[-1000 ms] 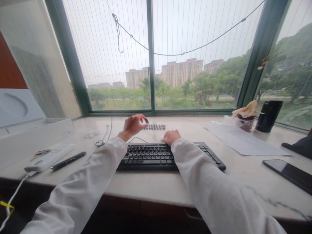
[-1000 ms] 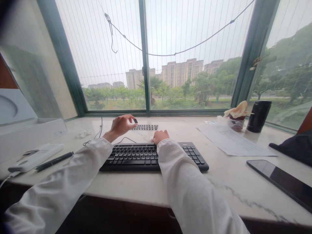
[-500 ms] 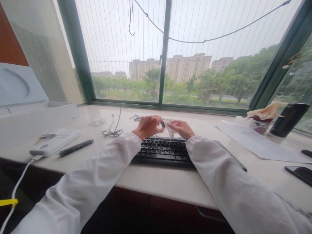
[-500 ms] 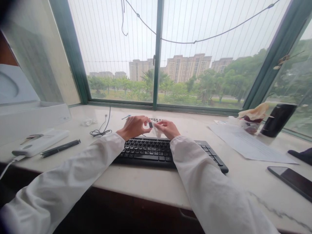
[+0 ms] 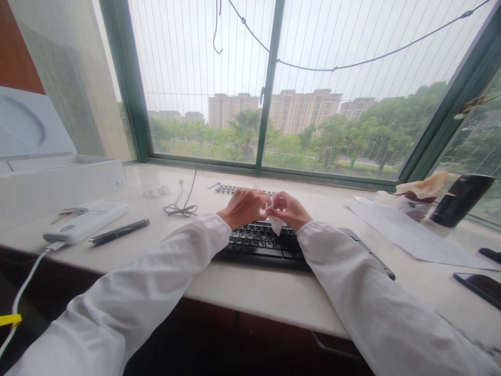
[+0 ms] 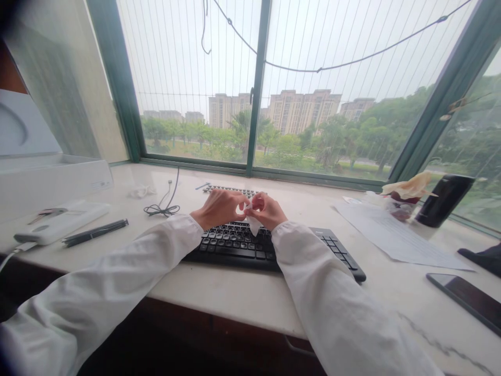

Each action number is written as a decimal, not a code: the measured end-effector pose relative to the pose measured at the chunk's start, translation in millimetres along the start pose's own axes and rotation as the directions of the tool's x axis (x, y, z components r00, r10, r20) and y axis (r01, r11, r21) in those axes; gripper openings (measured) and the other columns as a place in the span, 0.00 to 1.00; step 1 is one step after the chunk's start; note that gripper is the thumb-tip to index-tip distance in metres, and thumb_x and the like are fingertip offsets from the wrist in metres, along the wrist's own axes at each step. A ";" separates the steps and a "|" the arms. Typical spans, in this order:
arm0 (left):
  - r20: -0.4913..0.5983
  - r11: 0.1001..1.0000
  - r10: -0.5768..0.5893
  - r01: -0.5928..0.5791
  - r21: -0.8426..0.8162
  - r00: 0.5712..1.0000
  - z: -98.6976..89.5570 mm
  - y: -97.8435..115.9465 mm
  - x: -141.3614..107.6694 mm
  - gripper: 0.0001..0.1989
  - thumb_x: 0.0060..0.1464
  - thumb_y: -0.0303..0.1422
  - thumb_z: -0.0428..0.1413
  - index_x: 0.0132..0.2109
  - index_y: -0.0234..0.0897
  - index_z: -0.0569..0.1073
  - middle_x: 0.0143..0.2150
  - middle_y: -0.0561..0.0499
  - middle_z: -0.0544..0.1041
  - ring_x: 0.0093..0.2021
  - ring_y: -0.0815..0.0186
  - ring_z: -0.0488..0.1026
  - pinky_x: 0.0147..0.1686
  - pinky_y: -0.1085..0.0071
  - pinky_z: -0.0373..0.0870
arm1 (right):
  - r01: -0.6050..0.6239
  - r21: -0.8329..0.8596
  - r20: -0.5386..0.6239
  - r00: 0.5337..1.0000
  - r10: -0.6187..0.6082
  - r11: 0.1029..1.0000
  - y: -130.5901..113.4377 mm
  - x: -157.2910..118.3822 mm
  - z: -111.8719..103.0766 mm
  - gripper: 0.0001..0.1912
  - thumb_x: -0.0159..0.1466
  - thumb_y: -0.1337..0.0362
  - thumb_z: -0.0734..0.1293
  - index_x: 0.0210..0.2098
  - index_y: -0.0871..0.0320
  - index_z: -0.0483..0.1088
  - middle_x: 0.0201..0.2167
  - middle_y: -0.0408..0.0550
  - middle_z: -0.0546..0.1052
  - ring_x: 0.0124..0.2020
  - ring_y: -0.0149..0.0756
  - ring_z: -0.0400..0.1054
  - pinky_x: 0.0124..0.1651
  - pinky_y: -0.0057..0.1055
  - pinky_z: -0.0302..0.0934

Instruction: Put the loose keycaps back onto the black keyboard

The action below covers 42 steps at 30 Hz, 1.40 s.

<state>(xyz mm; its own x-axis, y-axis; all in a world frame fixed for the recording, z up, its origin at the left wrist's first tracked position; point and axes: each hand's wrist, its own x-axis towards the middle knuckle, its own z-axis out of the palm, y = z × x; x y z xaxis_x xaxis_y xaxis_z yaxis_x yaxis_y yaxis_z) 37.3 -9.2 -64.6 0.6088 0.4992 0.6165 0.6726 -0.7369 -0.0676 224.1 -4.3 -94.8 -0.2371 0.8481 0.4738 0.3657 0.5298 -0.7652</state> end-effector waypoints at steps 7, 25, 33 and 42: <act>-0.031 0.995 -0.044 0.041 -0.089 0.999 -0.6 0.0 -0.1 0.10 0.48 0.35 0.60 0.40 0.44 0.79 0.34 0.54 0.80 0.35 0.62 0.76 0.32 0.70 0.63 | 0.050 -0.179 -0.129 0.989 -0.074 0.983 -4.0 -0.4 1.2 0.18 0.54 0.49 0.69 0.31 0.56 0.62 0.27 0.43 0.73 0.28 0.32 0.66 0.34 0.31 0.62; -0.218 0.983 -0.077 0.037 -0.182 0.973 3.0 2.3 -3.1 0.16 0.51 0.47 0.58 0.41 0.43 0.78 0.32 0.54 0.78 0.33 0.68 0.74 0.32 0.73 0.62 | -0.297 0.533 0.106 0.952 0.286 0.792 -10.7 6.0 2.1 0.23 0.52 0.45 0.71 0.32 0.60 0.74 0.28 0.47 0.76 0.23 0.29 0.64 0.24 0.28 0.57; -0.271 0.973 -0.142 0.084 -0.214 0.952 -0.8 5.8 -2.9 0.16 0.51 0.48 0.59 0.41 0.44 0.79 0.31 0.55 0.78 0.30 0.70 0.72 0.29 0.73 0.58 | -0.345 0.594 0.187 0.938 0.292 0.727 -9.7 7.0 2.0 0.19 0.60 0.47 0.67 0.33 0.58 0.72 0.26 0.44 0.72 0.21 0.26 0.61 0.23 0.25 0.57; -0.316 0.959 -0.239 0.172 -0.225 0.918 -1.0 3.2 0.1 0.16 0.52 0.48 0.58 0.43 0.44 0.79 0.31 0.54 0.78 0.29 0.71 0.71 0.29 0.74 0.58 | -0.299 0.523 0.191 0.954 0.232 0.798 -5.9 7.7 0.4 0.25 0.55 0.45 0.70 0.41 0.60 0.75 0.36 0.52 0.78 0.35 0.38 0.71 0.35 0.31 0.65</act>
<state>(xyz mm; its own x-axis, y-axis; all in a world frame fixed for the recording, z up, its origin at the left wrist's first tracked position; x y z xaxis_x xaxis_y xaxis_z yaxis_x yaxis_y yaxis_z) 39.1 -12.0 -64.1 0.2652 0.4906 0.8300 0.6552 -0.7233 0.2181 219.8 -0.9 -86.9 -0.3135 0.9301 0.1915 -0.1079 0.1655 -0.9803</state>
